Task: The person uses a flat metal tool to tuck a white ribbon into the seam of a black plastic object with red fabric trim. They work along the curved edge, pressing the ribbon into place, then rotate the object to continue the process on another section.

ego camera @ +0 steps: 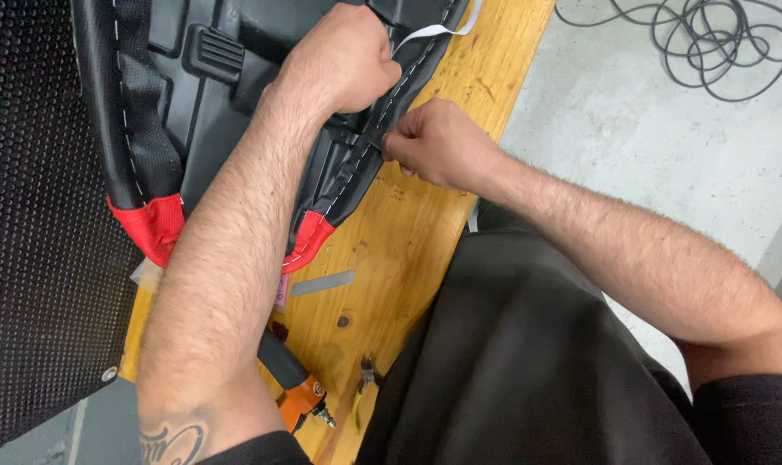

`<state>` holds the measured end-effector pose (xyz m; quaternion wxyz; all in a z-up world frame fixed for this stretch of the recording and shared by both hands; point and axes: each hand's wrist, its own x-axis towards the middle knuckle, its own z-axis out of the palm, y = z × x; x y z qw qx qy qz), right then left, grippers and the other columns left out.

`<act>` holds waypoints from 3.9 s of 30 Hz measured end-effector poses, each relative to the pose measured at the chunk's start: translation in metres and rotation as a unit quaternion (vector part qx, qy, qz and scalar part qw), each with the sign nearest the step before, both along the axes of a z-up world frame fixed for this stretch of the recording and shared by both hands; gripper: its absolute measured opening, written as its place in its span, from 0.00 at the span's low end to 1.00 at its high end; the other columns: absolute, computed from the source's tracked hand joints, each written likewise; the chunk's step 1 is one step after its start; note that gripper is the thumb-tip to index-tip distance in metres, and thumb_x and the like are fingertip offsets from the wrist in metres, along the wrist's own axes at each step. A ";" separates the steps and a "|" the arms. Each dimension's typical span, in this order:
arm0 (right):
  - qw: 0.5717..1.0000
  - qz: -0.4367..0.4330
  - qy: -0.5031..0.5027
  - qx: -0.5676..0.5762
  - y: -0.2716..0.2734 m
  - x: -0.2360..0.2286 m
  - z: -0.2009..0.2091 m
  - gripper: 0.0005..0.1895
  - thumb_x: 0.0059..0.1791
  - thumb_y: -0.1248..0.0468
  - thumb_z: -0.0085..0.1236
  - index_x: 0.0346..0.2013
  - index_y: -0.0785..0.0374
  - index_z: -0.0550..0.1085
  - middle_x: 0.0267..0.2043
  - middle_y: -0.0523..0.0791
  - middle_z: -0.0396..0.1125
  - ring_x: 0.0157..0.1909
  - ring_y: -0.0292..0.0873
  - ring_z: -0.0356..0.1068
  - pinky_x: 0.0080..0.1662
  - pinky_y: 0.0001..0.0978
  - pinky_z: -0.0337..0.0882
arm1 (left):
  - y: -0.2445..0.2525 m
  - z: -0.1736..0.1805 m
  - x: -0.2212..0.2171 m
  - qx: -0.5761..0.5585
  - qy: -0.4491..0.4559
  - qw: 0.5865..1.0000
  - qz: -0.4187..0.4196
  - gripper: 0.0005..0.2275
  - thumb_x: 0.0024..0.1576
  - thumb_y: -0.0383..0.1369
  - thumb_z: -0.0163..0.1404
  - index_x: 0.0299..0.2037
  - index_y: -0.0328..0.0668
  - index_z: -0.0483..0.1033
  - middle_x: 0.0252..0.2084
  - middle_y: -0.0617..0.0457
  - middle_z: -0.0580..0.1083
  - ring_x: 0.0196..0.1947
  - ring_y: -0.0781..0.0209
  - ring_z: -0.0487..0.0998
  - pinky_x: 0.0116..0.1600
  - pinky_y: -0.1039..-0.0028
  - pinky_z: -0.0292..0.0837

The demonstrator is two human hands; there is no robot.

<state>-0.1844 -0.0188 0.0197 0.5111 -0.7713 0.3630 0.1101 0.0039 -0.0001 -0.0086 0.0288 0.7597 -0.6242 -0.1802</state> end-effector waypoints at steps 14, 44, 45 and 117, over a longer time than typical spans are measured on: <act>1.000 0.007 -0.021 0.005 0.008 0.002 -0.010 0.14 0.46 0.56 0.52 0.18 0.54 0.77 0.17 0.36 0.69 0.18 0.33 0.59 0.27 0.32 0.62 | -0.001 -0.004 0.001 -0.009 0.007 1.000 -0.006 0.13 0.53 0.34 0.49 0.17 0.37 0.70 0.17 0.37 0.65 0.22 0.36 0.66 0.32 0.51 0.65; 0.999 0.036 -0.013 0.006 0.023 0.003 -0.005 0.14 0.46 0.56 0.53 0.18 0.54 0.77 0.18 0.37 0.69 0.19 0.32 0.57 0.25 0.31 0.60 | -0.003 0.009 -0.007 0.050 0.008 0.998 0.049 0.18 0.58 0.37 0.49 0.16 0.45 0.60 0.15 0.44 0.56 0.20 0.41 0.58 0.29 0.52 0.55; 0.999 0.031 -0.012 0.011 0.023 0.003 -0.004 0.14 0.46 0.56 0.53 0.18 0.55 0.77 0.18 0.37 0.69 0.19 0.32 0.57 0.25 0.31 0.60 | -0.003 0.009 -0.007 0.050 0.006 0.998 0.047 0.18 0.58 0.37 0.49 0.16 0.45 0.60 0.15 0.44 0.57 0.20 0.40 0.59 0.29 0.51 0.56; 0.995 0.043 -0.084 0.028 -0.003 -0.035 -0.021 0.14 0.45 0.53 0.53 0.24 0.56 0.81 0.19 0.42 0.71 0.29 0.48 0.73 0.39 0.38 0.73 | 0.123 0.055 -0.103 0.020 -0.028 0.976 0.215 0.18 0.62 0.31 0.47 0.61 0.33 0.74 0.44 0.33 0.80 0.45 0.32 0.82 0.49 0.45 0.77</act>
